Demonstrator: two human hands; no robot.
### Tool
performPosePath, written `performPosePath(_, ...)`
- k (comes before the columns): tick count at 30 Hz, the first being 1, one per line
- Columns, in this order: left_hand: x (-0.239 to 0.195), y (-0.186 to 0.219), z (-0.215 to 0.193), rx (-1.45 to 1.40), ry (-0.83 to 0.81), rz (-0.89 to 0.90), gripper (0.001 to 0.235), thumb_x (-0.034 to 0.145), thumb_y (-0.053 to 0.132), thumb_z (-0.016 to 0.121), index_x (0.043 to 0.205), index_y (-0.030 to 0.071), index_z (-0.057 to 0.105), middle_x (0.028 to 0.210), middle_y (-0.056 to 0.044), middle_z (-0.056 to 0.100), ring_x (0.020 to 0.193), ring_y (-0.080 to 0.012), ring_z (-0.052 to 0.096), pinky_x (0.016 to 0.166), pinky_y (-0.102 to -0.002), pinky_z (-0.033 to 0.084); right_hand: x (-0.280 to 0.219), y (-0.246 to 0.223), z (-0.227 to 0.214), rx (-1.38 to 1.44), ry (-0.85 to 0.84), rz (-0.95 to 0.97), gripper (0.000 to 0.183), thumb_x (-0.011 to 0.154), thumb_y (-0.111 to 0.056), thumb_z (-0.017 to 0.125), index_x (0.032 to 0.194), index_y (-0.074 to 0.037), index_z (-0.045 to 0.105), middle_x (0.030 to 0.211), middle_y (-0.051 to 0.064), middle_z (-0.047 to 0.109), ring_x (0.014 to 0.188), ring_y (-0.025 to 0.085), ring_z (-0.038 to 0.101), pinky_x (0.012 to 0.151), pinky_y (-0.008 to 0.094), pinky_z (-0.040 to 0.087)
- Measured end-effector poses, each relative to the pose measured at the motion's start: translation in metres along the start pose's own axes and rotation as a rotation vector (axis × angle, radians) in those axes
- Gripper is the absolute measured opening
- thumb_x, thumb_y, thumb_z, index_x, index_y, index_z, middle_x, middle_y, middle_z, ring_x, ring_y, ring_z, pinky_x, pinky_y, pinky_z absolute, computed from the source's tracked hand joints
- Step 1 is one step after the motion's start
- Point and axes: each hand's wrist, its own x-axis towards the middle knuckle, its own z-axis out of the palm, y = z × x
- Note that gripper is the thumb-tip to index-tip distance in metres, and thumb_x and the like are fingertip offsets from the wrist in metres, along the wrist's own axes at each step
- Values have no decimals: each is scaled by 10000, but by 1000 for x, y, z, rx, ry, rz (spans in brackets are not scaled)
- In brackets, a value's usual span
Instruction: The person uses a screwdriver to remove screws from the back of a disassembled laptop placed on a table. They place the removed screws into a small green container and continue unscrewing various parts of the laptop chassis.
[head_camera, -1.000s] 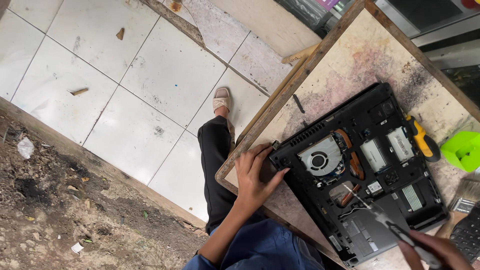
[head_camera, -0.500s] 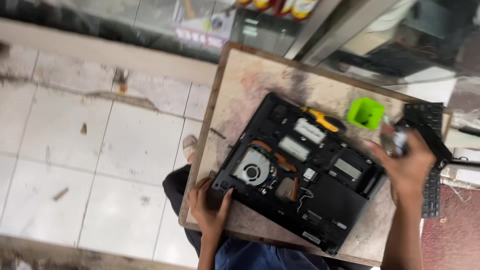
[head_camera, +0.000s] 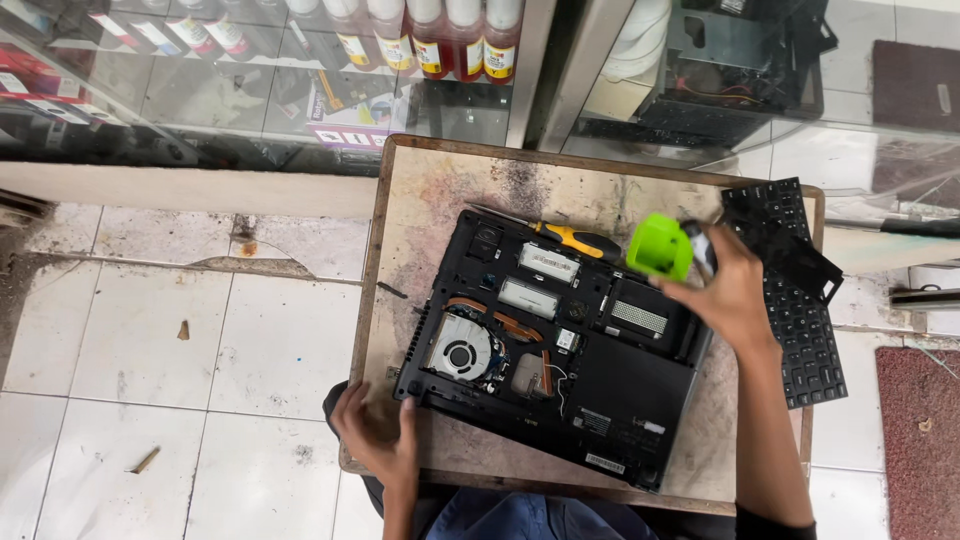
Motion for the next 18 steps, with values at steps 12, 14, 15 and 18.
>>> performPosePath(12,-4,147,-9,-635,-824,293,672,761,222,704,1270,-13,334,1312,-174,427,1220,-275,459,1033,-358,385,-103,-120,-56,235,-373,-163,626,633,-145,742,1203,-107,487,1170,69,547,1070,184,563,871,287,457)
performPosePath(14,-12,142,-8,-728,-854,229,586,730,164,702,1220,0,426,1206,-163,496,1135,-275,515,980,-362,422,-110,-128,-62,263,-404,-138,648,629,-121,735,1225,-134,481,1181,60,532,1065,162,571,858,264,456)
performPosePath(15,-12,145,-11,-730,-858,227,586,730,164,702,1220,0,426,1206,-163,496,1135,-275,515,980,-362,422,-115,-127,-65,263,-405,-134,648,629,-121,735,1225,-134,481,1181,60,532,1065,162,571,858,264,456)
performPosePath(18,-19,144,-13,-695,-756,157,547,648,170,724,1124,16,503,1107,-136,571,1037,-250,582,903,-335,458,-138,-117,-73,208,-236,-153,806,507,-404,804,1204,-123,516,1128,76,481,1064,172,521,938,285,415)
